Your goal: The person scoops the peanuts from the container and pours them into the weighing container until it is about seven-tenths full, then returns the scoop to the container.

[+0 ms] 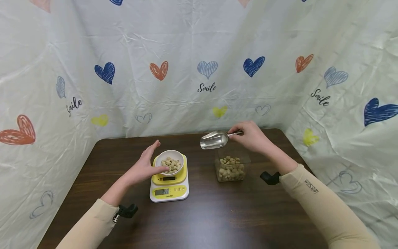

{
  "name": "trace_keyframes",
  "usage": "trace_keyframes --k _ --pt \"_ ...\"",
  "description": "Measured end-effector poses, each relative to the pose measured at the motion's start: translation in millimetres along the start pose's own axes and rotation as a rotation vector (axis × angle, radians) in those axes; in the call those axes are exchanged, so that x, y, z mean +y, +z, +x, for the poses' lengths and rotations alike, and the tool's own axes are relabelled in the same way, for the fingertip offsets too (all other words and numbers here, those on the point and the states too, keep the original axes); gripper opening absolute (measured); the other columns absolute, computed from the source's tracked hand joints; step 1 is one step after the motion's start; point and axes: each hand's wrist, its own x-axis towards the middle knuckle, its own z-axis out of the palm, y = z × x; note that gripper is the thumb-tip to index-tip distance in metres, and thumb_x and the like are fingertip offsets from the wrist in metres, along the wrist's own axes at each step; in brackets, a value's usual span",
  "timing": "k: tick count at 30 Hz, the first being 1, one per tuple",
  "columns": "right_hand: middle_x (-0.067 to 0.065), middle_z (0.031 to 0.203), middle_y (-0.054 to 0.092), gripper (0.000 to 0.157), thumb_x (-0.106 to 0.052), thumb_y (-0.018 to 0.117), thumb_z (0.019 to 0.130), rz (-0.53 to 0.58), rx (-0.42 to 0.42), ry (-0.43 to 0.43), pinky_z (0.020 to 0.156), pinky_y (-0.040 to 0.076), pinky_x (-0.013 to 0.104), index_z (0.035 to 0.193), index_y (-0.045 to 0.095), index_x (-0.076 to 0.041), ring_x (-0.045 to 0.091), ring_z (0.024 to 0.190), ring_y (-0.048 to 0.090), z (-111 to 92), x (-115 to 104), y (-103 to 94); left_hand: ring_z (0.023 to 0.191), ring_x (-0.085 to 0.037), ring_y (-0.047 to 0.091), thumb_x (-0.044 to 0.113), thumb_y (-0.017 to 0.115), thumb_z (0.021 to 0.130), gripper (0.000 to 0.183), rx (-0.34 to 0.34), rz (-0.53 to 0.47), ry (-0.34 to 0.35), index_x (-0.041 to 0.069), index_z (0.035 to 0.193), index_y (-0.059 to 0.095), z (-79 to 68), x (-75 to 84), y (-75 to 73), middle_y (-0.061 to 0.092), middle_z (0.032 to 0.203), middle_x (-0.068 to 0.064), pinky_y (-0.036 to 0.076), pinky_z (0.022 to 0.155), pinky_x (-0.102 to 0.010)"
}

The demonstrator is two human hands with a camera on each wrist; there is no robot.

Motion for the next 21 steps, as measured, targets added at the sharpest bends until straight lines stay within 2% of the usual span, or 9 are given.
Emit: trace_keyframes --k 5,8,12,15,21 --pt "-0.004 0.1 0.064 0.014 -0.023 0.068 0.086 -0.012 0.018 -0.001 0.079 0.044 0.04 0.099 0.071 -0.018 0.015 0.096 0.056 -7.3 10.8 -11.4 0.136 -0.014 0.014 0.055 0.074 0.071 0.099 -0.017 -0.001 0.064 0.037 0.146 0.012 3.3 25.2 1.1 0.02 0.148 0.012 0.024 0.102 -0.053" --pt "-0.003 0.101 0.065 0.015 -0.022 0.068 0.086 -0.023 0.026 0.01 0.079 0.044 0.04 0.1 0.071 -0.018 0.016 0.096 0.056 -11.5 16.6 -18.1 0.136 -0.015 0.015 0.049 0.074 0.074 0.096 -0.048 -0.026 0.081 0.032 0.147 0.015 -0.2 56.3 2.5 0.02 0.15 0.007 0.023 0.103 -0.051" --pt "-0.003 0.101 0.065 0.015 -0.022 0.068 0.086 -0.053 0.046 0.004 0.079 0.045 0.041 0.1 0.071 -0.018 0.017 0.095 0.058 -16.8 25.3 -27.0 0.136 -0.011 0.014 0.052 0.073 0.073 0.096 -0.074 -0.033 0.115 0.034 0.147 0.014 4.7 78.2 15.2 0.019 0.15 0.01 0.023 0.104 -0.049" --pt "-0.004 0.1 0.066 0.014 -0.023 0.069 0.086 -0.075 0.06 -0.003 0.079 0.045 0.04 0.098 0.071 -0.019 0.016 0.094 0.058 -19.6 31.3 -31.9 0.135 -0.006 0.015 0.062 0.071 0.069 0.098 -0.075 -0.017 0.158 0.04 0.145 0.013 15.1 78.7 31.1 0.02 0.148 0.017 0.025 0.104 -0.045" --pt "-0.003 0.098 0.065 0.013 -0.024 0.069 0.085 -0.106 0.058 0.007 0.086 0.037 0.042 0.097 0.071 -0.018 0.019 0.098 0.053 -24.8 39.2 -37.2 0.135 -0.005 0.016 0.062 0.071 0.068 0.1 -0.107 -0.044 0.2 0.04 0.146 0.013 25.4 96.5 52.8 0.021 0.148 0.016 0.025 0.104 -0.043"
